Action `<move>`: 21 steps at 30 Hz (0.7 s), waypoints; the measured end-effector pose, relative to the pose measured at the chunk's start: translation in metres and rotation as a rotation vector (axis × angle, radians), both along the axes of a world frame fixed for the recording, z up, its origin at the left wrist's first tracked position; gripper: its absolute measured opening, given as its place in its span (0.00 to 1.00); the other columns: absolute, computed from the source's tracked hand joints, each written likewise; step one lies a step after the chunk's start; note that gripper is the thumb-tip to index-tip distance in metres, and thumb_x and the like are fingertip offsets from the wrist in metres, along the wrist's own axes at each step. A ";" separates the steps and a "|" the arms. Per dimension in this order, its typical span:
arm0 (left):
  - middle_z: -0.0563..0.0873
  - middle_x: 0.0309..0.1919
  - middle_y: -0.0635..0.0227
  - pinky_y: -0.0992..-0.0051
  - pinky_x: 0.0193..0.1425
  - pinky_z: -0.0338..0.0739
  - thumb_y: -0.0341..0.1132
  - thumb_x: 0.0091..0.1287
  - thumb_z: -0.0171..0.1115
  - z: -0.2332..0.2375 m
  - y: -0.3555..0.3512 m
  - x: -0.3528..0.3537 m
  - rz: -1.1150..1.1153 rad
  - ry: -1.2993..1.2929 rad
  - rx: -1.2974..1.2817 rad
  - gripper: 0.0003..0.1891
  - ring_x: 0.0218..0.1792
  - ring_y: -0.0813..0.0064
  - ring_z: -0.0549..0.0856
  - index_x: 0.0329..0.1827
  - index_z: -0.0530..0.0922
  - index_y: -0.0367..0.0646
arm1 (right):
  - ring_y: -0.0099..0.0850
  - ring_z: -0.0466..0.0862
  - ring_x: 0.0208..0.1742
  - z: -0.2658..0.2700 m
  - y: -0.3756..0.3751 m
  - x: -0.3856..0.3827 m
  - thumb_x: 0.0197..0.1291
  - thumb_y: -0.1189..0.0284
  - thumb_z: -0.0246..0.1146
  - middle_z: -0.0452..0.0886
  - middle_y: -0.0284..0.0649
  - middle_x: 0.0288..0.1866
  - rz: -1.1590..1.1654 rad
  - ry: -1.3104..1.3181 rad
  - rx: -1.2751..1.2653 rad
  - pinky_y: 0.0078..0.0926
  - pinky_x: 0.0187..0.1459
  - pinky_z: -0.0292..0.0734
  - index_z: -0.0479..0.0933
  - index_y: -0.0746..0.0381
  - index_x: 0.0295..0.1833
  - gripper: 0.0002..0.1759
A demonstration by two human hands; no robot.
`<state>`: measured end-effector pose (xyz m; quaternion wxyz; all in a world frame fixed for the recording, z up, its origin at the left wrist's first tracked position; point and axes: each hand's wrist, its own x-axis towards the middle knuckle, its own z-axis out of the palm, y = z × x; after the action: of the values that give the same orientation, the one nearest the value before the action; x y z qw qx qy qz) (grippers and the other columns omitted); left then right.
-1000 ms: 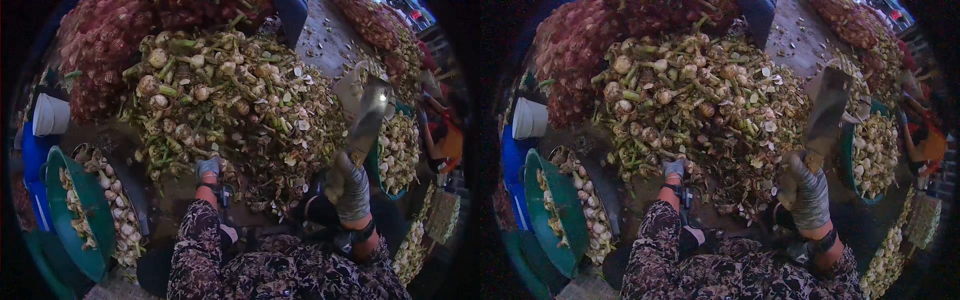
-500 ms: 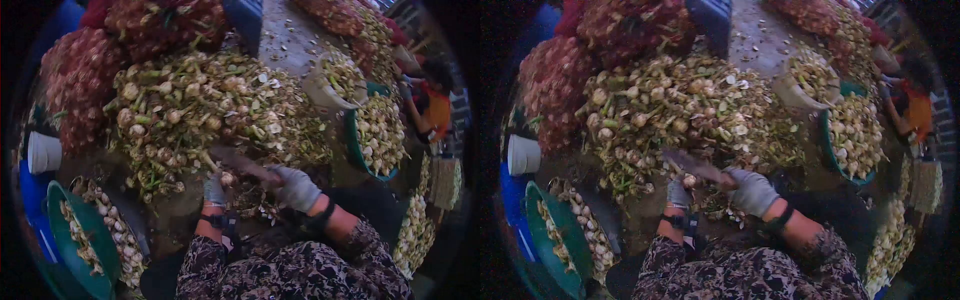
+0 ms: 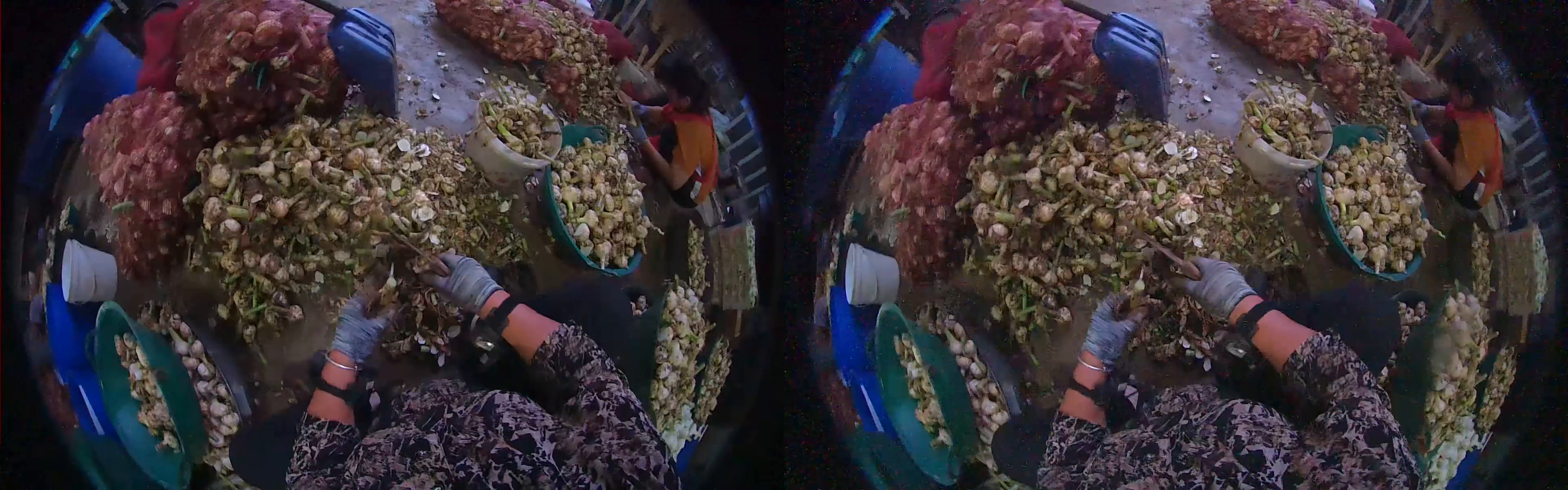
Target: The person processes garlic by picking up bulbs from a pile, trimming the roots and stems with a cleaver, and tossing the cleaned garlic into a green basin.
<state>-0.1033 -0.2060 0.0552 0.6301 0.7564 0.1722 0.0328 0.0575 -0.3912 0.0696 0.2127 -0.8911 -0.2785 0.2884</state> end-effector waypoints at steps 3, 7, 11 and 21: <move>0.83 0.51 0.64 0.74 0.52 0.81 0.31 0.68 0.63 -0.019 -0.005 0.002 -0.012 0.042 -0.529 0.15 0.49 0.74 0.83 0.57 0.77 0.40 | 0.43 0.81 0.33 0.020 0.026 -0.024 0.59 0.55 0.68 0.81 0.45 0.33 -0.106 0.072 0.556 0.39 0.42 0.76 0.80 0.60 0.49 0.21; 0.82 0.56 0.63 0.71 0.55 0.80 0.35 0.69 0.64 0.030 -0.007 -0.005 -0.105 -0.231 0.445 0.19 0.53 0.71 0.83 0.61 0.74 0.39 | 0.31 0.81 0.32 0.052 0.036 -0.029 0.58 0.52 0.71 0.82 0.37 0.34 -0.256 0.511 0.615 0.30 0.38 0.77 0.81 0.59 0.46 0.22; 0.79 0.58 0.63 0.66 0.60 0.79 0.34 0.67 0.65 0.045 -0.005 -0.018 0.089 -0.212 -0.679 0.31 0.57 0.69 0.81 0.72 0.64 0.42 | 0.23 0.77 0.23 0.015 0.041 -0.032 0.61 0.52 0.69 0.81 0.32 0.30 -0.537 1.052 0.590 0.23 0.23 0.73 0.81 0.57 0.46 0.20; 0.81 0.53 0.67 0.69 0.59 0.76 0.37 0.68 0.64 0.033 0.006 -0.025 0.021 -0.209 -0.427 0.19 0.53 0.70 0.81 0.59 0.74 0.43 | 0.48 0.85 0.40 0.082 0.022 -0.055 0.62 0.62 0.64 0.84 0.47 0.35 0.084 -0.031 0.379 0.41 0.40 0.79 0.77 0.60 0.46 0.14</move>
<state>-0.1287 -0.2001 0.0887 0.7899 0.5966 0.1168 0.0804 0.0029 -0.3690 0.1513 0.3599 -0.8271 -0.3682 0.2256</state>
